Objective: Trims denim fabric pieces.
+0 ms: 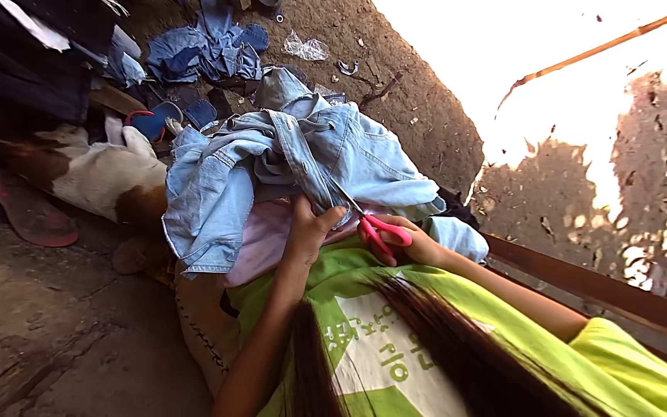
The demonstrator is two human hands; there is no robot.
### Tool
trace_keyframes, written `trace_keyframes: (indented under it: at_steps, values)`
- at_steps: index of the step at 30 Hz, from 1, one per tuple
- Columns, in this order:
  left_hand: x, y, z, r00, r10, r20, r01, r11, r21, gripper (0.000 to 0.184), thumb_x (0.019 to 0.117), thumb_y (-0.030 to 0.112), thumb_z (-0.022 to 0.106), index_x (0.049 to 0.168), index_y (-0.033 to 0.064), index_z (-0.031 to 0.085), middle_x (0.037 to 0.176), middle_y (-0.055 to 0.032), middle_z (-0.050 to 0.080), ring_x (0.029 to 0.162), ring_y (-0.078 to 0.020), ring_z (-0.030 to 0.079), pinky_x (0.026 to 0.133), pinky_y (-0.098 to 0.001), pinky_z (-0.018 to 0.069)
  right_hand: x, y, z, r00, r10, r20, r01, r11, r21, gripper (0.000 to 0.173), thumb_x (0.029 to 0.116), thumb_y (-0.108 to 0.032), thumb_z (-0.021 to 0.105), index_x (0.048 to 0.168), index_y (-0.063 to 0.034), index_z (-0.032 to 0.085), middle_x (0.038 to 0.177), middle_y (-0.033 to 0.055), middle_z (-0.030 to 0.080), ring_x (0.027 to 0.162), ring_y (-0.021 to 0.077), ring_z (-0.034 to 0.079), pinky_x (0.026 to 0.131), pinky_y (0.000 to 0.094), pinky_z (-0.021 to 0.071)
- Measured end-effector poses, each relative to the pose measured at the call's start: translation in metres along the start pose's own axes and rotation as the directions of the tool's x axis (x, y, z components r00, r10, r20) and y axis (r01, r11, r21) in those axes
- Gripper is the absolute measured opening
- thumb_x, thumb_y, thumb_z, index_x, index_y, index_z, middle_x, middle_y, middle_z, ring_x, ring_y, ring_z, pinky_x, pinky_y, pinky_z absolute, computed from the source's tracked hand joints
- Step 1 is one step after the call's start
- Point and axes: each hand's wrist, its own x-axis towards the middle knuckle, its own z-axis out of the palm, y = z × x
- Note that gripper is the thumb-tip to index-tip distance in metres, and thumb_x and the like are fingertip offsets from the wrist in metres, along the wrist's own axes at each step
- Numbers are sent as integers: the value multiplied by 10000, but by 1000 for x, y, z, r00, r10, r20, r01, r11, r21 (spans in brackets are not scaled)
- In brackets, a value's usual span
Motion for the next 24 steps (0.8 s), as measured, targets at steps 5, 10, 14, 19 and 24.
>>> trace_keyframes:
  at_steps: [5,10,14,19,24]
  values:
    - [1,0,-2,1000,18,4,-18,1000,0,458,860,-104,614,1262,63,473,931,-3,668,739,-43,664,663,-200,576,5,-1,2,1000,-12,-19,12,999,-33,330,1000,-479,567,1016,-157,636,654,-166,587,535,-62,544,516,118,456]
    - [1,-1,-3,1000,8,9,-8,1000,-8,458,843,-92,612,1251,69,478,937,9,664,749,-36,661,666,-201,577,-2,1,7,998,-26,-52,23,998,-59,246,1015,-387,575,1035,-148,631,669,-178,568,545,-69,527,527,117,451]
    - [4,1,-2,995,71,-66,-66,995,76,381,934,30,606,1298,51,494,1039,-6,645,879,-28,641,766,-216,553,-3,0,12,994,-26,-108,6,983,-183,183,1009,-271,529,1065,-116,608,666,-181,560,550,-70,526,535,125,457]
    - [6,2,0,985,125,-122,-119,991,58,403,934,-26,617,1299,65,473,1077,-18,637,911,-33,647,767,-219,555,-1,-1,14,993,-19,-114,-2,983,-184,196,1020,-279,506,1070,-117,604,661,-178,553,555,-61,533,544,132,465]
    - [5,-5,-2,983,151,-100,-155,987,-30,486,908,-52,619,1342,83,449,1115,-2,633,954,-29,651,805,-226,564,11,0,12,998,-14,-55,8,995,-99,420,1009,-553,499,1040,-145,594,663,-148,579,569,-50,550,556,125,459]
